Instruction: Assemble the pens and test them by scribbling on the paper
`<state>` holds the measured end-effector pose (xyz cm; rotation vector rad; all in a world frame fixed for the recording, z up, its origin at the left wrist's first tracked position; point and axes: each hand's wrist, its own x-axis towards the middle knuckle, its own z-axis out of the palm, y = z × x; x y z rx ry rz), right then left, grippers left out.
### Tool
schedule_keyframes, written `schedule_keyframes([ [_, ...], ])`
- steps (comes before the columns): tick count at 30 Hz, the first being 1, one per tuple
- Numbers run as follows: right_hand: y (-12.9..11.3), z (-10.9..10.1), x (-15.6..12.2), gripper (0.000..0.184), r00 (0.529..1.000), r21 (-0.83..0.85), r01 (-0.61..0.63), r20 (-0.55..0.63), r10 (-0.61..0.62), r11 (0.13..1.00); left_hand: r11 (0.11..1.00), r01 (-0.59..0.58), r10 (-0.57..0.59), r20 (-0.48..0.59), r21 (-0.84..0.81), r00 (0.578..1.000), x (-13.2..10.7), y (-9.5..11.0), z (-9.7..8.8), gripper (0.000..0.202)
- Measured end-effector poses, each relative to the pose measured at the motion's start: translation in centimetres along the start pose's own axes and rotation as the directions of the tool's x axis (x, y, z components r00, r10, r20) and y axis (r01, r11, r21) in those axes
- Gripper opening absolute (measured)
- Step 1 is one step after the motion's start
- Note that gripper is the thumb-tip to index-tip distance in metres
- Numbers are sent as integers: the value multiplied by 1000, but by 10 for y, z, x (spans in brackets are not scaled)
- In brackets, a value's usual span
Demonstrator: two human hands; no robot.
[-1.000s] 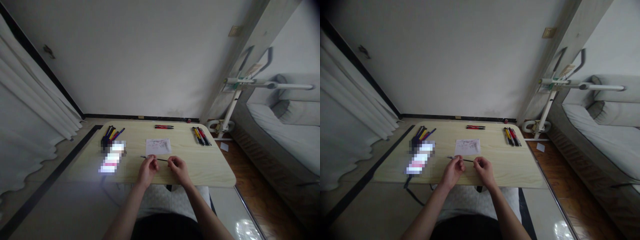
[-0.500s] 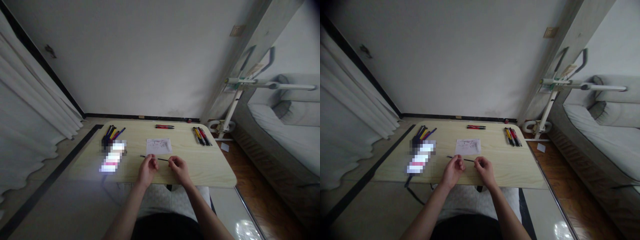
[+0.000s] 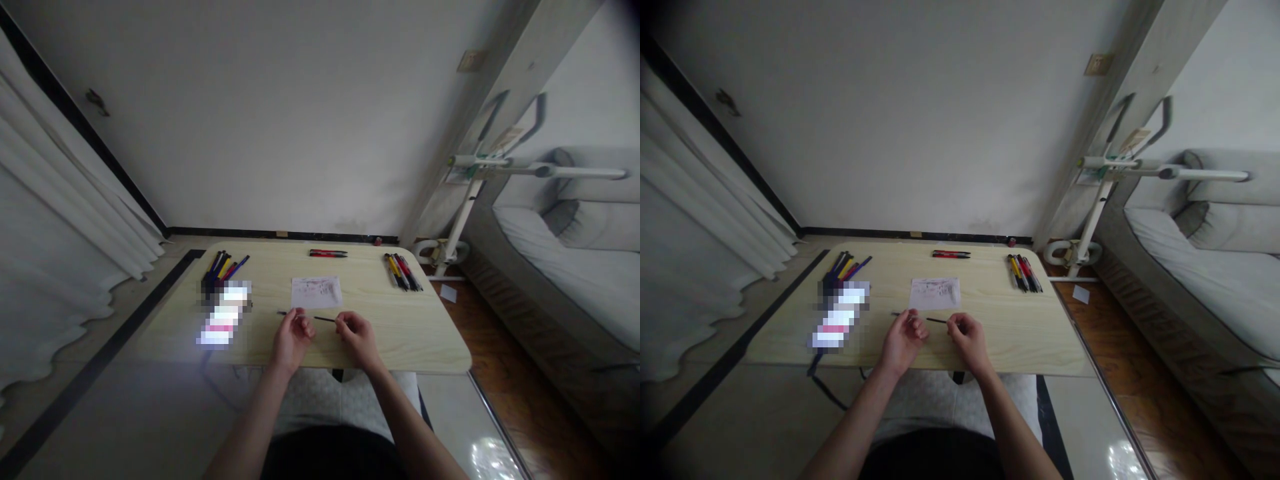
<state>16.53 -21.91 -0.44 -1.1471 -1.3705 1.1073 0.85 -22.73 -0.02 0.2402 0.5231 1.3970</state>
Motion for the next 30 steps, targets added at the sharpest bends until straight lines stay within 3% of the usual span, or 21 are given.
schedule_keyframes([
  [7,0,0,-1,16,1000,-10,5,6,-5,1000,1000,6,-5,30,-25,1000,0,0,-3,13],
  [30,-4,0,-1,19,1000,24,-19,2,19,1000,997,-6,4,-21,-74,1000,-1,2,0,12],
])
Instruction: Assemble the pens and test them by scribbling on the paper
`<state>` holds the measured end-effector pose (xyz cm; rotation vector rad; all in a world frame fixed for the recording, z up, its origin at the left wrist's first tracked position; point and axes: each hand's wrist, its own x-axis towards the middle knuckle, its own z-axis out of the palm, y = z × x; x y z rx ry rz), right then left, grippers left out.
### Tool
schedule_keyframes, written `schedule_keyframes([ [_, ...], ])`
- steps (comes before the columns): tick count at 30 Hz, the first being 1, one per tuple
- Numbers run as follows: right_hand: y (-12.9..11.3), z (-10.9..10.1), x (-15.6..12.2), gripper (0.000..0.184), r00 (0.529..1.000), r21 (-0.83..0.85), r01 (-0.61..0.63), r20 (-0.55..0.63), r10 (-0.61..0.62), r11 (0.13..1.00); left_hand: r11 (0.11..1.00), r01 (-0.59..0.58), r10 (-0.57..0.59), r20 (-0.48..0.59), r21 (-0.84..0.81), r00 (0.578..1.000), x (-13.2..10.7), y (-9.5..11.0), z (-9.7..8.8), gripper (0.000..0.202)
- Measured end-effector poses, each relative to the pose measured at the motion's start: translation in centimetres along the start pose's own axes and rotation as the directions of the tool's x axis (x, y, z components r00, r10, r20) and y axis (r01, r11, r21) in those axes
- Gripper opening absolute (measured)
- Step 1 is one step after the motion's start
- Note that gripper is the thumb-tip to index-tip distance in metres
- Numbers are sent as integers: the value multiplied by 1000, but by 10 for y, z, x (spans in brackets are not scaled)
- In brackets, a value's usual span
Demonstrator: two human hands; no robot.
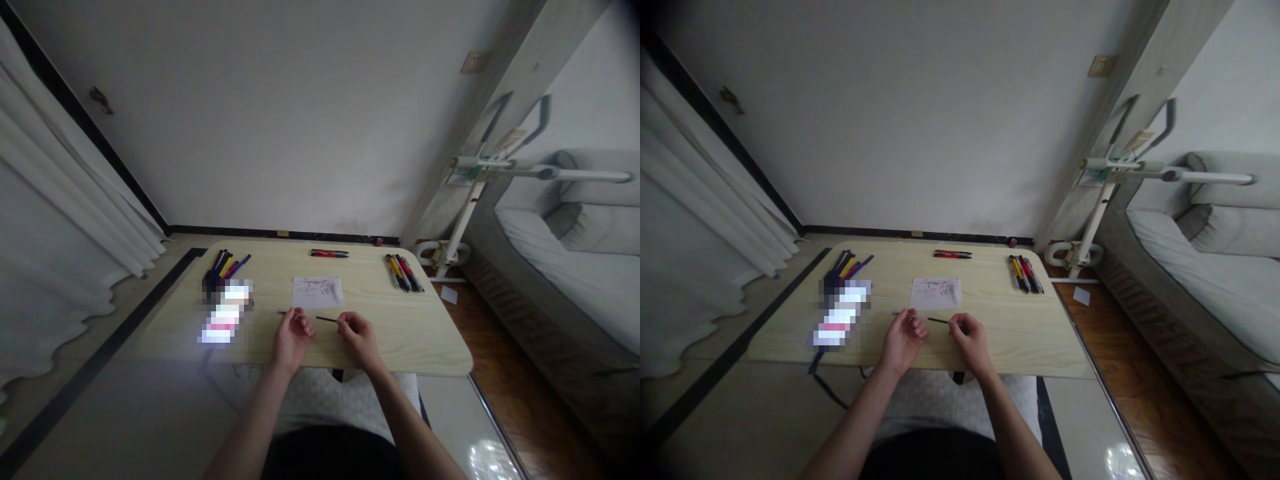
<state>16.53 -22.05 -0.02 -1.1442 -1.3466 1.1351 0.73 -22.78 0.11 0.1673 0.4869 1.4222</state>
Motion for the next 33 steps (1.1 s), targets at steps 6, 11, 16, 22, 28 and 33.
schedule_keyframes([
  [6,1,0,0,20,1000,-16,9,-6,-9,1000,1000,-2,2,-3,15,1000,1,-1,-1,12],
  [11,1,-1,1,18,1000,-12,16,7,-16,1000,1000,2,-2,-2,19,1000,1,-1,-1,12],
  [16,0,-1,1,19,1000,-11,10,17,-10,1000,997,-9,8,17,72,1000,0,-2,0,13],
  [22,0,0,0,19,1000,-23,14,11,-14,1000,986,-34,38,-20,164,999,-2,-4,5,15],
  [28,-1,0,0,19,1000,-39,17,15,-16,999,968,-41,52,-36,248,998,-3,-7,7,19],
  [33,-1,0,0,20,1000,-31,11,14,-10,999,986,-15,17,-14,166,1000,-1,-3,2,16],
])
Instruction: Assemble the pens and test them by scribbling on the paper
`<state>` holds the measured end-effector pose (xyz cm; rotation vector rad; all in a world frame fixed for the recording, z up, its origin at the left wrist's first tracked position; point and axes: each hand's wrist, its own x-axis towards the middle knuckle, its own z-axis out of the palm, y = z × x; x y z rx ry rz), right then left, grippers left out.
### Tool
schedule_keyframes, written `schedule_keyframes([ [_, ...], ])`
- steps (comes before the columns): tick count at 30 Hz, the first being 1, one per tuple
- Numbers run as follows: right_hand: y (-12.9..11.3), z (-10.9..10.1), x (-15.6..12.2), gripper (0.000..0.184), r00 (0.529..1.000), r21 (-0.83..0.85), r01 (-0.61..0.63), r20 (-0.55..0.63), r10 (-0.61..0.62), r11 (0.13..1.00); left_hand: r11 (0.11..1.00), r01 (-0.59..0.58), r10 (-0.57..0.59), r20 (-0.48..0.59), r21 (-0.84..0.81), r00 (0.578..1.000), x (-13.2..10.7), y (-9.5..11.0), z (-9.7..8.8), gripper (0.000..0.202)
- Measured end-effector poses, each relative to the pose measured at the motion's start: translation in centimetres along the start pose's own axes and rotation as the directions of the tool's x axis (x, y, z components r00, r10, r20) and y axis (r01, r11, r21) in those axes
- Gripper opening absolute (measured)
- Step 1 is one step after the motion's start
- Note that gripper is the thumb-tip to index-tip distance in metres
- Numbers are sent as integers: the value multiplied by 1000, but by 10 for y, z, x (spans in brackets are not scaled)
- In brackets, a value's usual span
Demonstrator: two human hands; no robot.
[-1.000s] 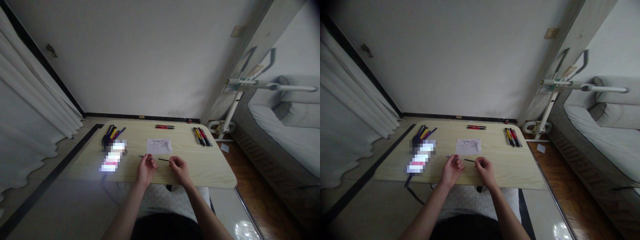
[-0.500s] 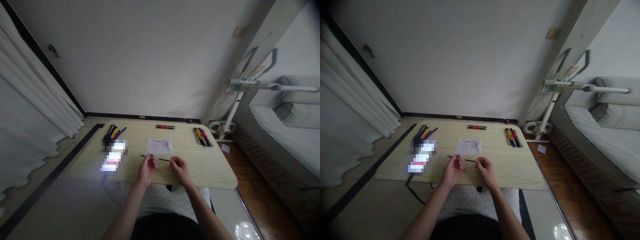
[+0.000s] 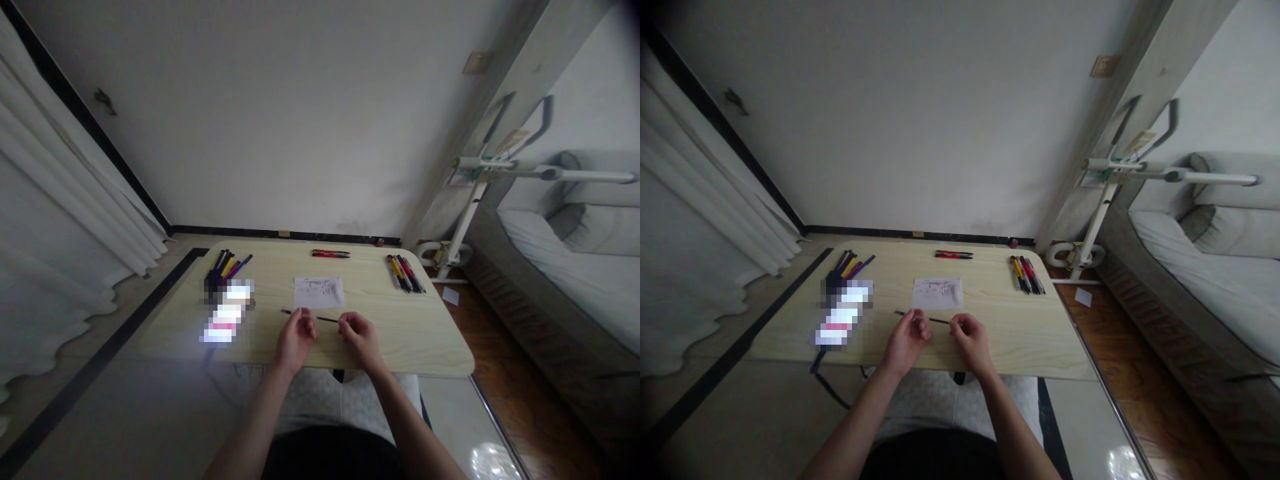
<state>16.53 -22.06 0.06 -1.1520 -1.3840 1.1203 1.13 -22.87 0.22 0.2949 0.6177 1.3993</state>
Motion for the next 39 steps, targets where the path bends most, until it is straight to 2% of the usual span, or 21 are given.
schedule_keyframes([
  [4,1,0,0,19,1000,8,3,1,-3,1000,995,29,-27,26,-94,999,1,3,-2,15],
  [9,3,0,1,21,1000,9,-12,0,12,1000,991,50,-48,19,-124,999,-1,5,0,16],
  [19,2,-1,0,19,1000,34,-2,-8,2,999,989,54,-44,72,-137,996,1,4,-3,16],
  [27,5,-2,0,18,1000,61,-30,4,30,998,991,52,-44,61,-124,997,1,4,-2,16],
  [39,2,-2,1,17,1000,62,1,-3,-1,998,995,39,-34,56,-88,998,1,2,-2,14],
])
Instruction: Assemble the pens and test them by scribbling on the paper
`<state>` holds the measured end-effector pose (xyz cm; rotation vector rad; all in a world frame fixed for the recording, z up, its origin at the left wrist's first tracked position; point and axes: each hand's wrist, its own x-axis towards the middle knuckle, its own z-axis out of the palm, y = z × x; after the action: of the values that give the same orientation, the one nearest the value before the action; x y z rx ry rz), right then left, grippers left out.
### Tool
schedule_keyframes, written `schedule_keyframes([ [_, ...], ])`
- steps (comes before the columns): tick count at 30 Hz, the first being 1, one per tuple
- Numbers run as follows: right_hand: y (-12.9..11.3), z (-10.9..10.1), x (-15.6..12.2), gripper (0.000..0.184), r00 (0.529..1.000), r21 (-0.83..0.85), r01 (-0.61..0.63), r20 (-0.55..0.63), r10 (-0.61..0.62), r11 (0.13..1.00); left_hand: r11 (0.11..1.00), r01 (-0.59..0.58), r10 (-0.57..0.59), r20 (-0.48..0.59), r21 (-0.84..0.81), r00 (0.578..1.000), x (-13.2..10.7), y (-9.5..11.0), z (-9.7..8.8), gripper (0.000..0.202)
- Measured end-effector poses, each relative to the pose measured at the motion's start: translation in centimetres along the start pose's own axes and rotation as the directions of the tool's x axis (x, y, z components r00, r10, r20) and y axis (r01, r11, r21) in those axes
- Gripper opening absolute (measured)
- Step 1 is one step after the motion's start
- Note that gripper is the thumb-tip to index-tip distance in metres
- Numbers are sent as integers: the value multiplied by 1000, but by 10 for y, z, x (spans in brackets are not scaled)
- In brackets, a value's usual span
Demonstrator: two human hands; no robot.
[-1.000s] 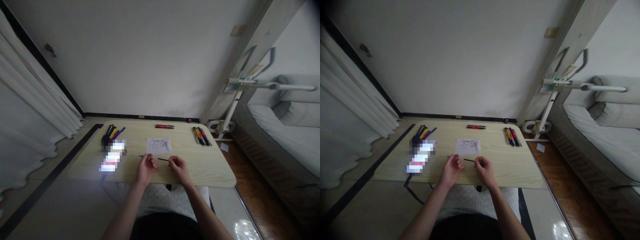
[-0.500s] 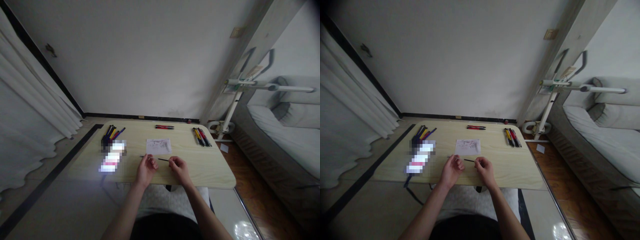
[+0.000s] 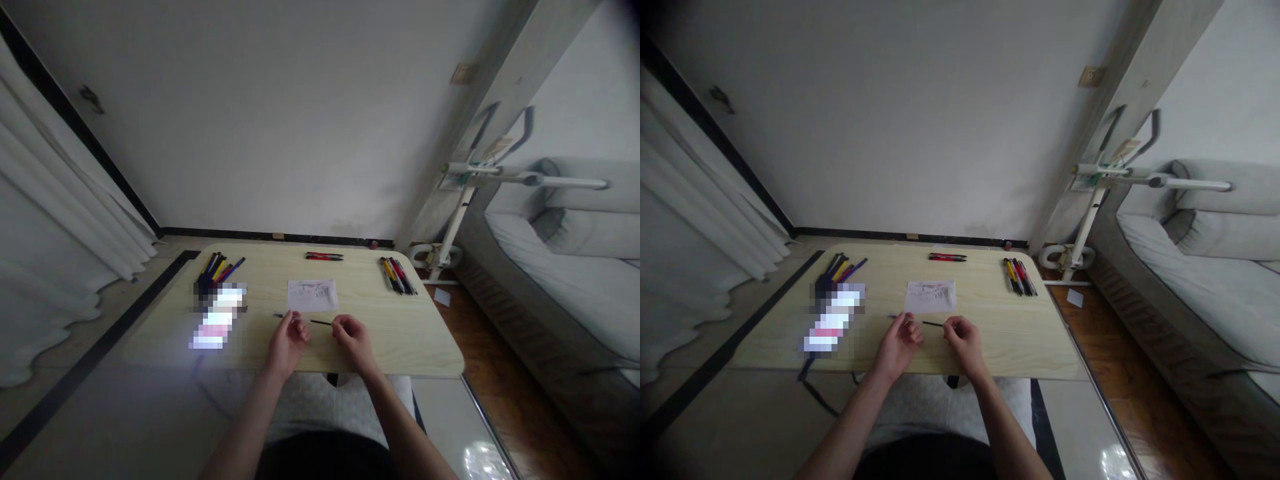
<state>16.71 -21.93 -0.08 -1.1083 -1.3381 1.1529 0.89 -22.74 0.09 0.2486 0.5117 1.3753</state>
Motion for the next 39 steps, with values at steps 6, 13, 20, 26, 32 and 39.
schedule_keyframes([
  [6,0,1,-1,16,1000,-18,7,11,-7,1000,985,-54,60,-30,164,998,-2,-4,4,17],
  [13,3,3,-1,16,1000,-73,28,3,-28,997,980,-74,83,-41,186,996,-1,-5,2,17],
  [20,5,4,0,18,1000,-89,30,6,-30,996,992,-64,68,-34,107,997,1,-3,-1,17],
  [26,5,3,0,17,999,-84,35,-3,-36,996,997,-74,75,-47,39,996,2,-3,-4,14],
  [32,6,4,0,17,999,-94,32,-17,-34,995,996,-92,91,-52,-7,995,3,-3,-7,14],
  [39,7,4,0,19,999,-110,30,-29,-33,993,996,-91,89,-66,-24,994,3,-2,-6,14],
])
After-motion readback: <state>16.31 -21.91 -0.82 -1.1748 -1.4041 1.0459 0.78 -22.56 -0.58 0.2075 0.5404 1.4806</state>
